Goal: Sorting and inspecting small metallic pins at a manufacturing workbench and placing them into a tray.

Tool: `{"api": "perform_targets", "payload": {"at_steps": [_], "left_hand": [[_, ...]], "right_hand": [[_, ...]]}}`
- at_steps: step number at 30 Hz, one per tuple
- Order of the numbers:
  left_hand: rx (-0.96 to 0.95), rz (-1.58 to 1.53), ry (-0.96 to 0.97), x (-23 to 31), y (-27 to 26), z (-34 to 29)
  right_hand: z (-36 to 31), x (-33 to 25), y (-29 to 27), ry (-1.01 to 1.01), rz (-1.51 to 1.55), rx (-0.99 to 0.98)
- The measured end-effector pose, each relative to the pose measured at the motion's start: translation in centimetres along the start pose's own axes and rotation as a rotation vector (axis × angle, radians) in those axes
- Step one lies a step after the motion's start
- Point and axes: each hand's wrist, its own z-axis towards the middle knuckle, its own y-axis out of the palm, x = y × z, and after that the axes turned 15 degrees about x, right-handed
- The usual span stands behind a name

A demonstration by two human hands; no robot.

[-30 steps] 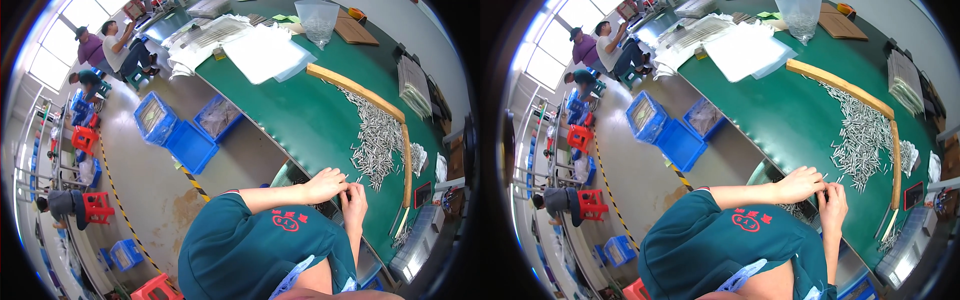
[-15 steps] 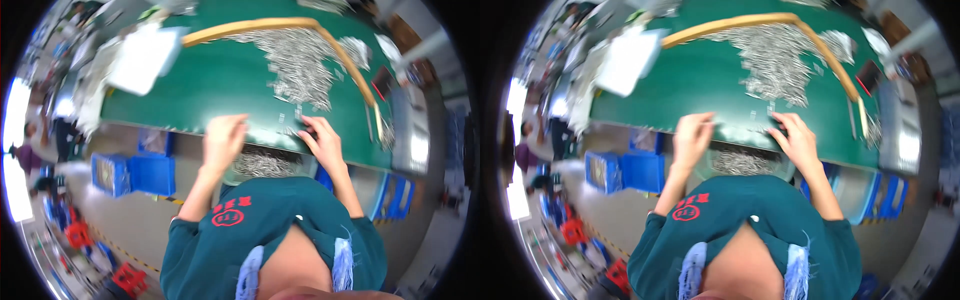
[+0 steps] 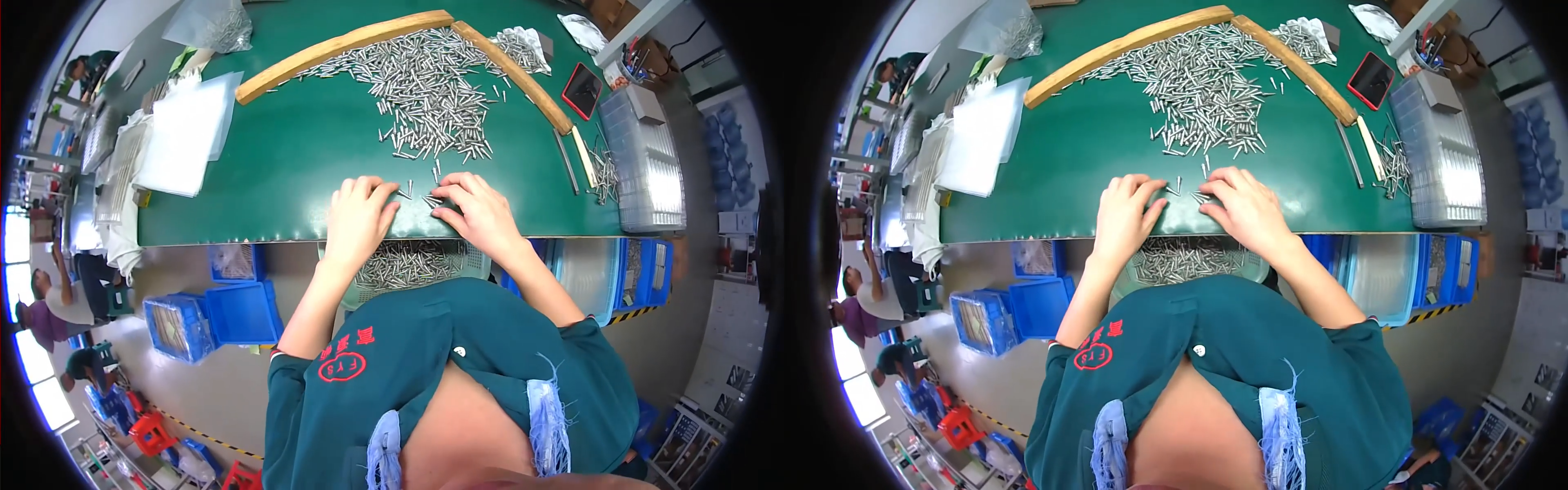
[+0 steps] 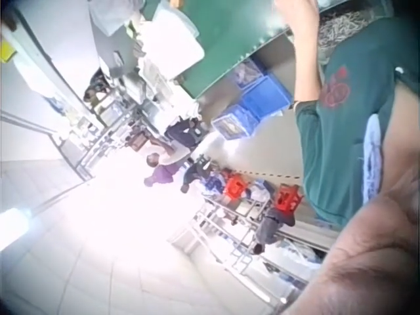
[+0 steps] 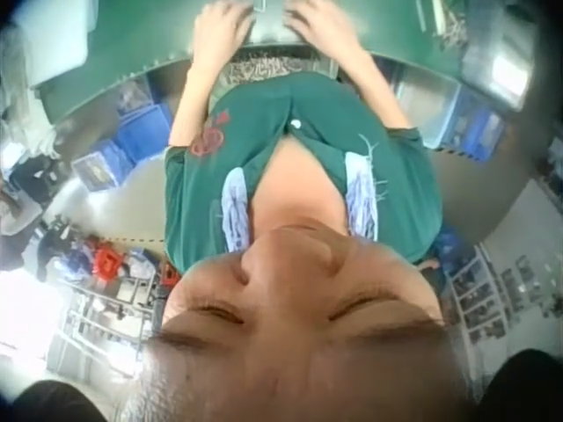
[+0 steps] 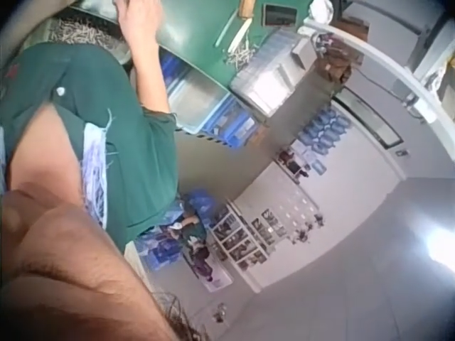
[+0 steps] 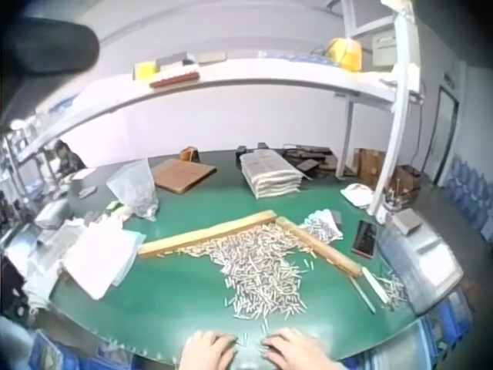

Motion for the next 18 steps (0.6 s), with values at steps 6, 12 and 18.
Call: {"api": "perform_targets", "payload": {"at_steps": [6,12,18], "left_hand": [[-0.04,0.002,0.209,0.2,0.7,2.0],[-0.085,0.129,0.135,0.6,0.7,1.6],[-0.004,0.058,-0.019,0.0,0.3,2.4]], "right_hand": [[0.1,0.0,0.3,-0.07,-0.018,-0.013],[-0.1,-0.2,1.2,-0.011,-0.007,-0.023],[0.8,-1.7,1.8,-0.031,-0.017,0.046]]}}
